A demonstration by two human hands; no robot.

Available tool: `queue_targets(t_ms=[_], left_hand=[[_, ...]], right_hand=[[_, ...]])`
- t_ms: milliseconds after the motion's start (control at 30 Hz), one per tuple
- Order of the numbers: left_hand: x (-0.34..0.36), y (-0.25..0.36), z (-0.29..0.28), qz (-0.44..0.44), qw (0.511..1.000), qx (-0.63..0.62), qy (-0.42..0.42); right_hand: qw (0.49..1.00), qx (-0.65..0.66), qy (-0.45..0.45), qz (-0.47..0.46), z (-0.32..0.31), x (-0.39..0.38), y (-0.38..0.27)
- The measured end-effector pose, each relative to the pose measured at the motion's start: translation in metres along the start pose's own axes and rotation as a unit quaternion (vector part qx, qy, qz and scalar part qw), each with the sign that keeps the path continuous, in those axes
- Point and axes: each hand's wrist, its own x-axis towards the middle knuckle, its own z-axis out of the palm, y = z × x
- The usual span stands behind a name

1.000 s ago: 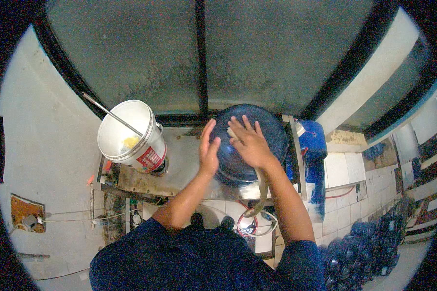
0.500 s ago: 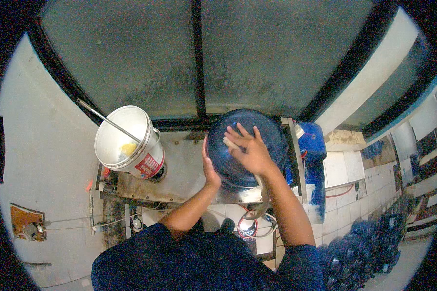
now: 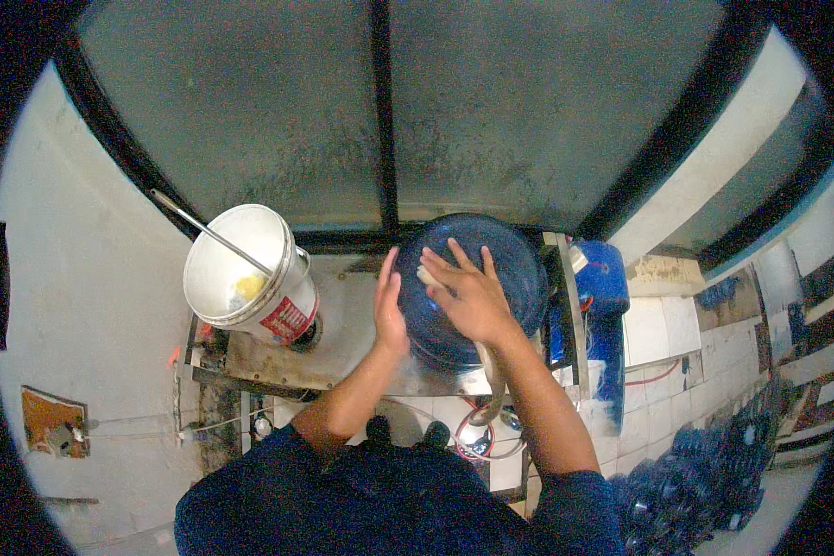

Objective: The person scrubs a large blue water jug with a soapy sponge, rinses it with a hose, and places it on a rack with other jugs. The person repeats this process for a second jug, scrubbing the exterior and interior before stacking it.

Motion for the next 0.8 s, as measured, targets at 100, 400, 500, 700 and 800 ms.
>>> queue_targets(t_ms=[100,400,500,700,800], left_hand=[[0.058,0.013,-0.014,-0.096,0.989,0.026,-0.112],[0.015,-0.001,-0.008,0.170,0.905,0.384,-0.065],[0.029,-0.012,-0.017,0.148,0.924,0.341,-0.094],[0.078,0.028,0.030,-0.193,0.920,0.325,-0.103],[0.062,0.007,0.022,-0.087,0.968,0.196,-0.131]], right_hand=[[1.000,-0.022,-0.007,-0.010,-0.003,-0.001,-0.002],[1.000,0.003,0.017,0.016,0.003,-0.015,0.000],[1.000,-0.020,0.014,0.003,0.004,-0.021,-0.002],[0.998,-0.023,-0.038,-0.050,-0.010,-0.029,0.001],[0.999,-0.023,-0.024,-0.027,-0.011,-0.030,0.011]])
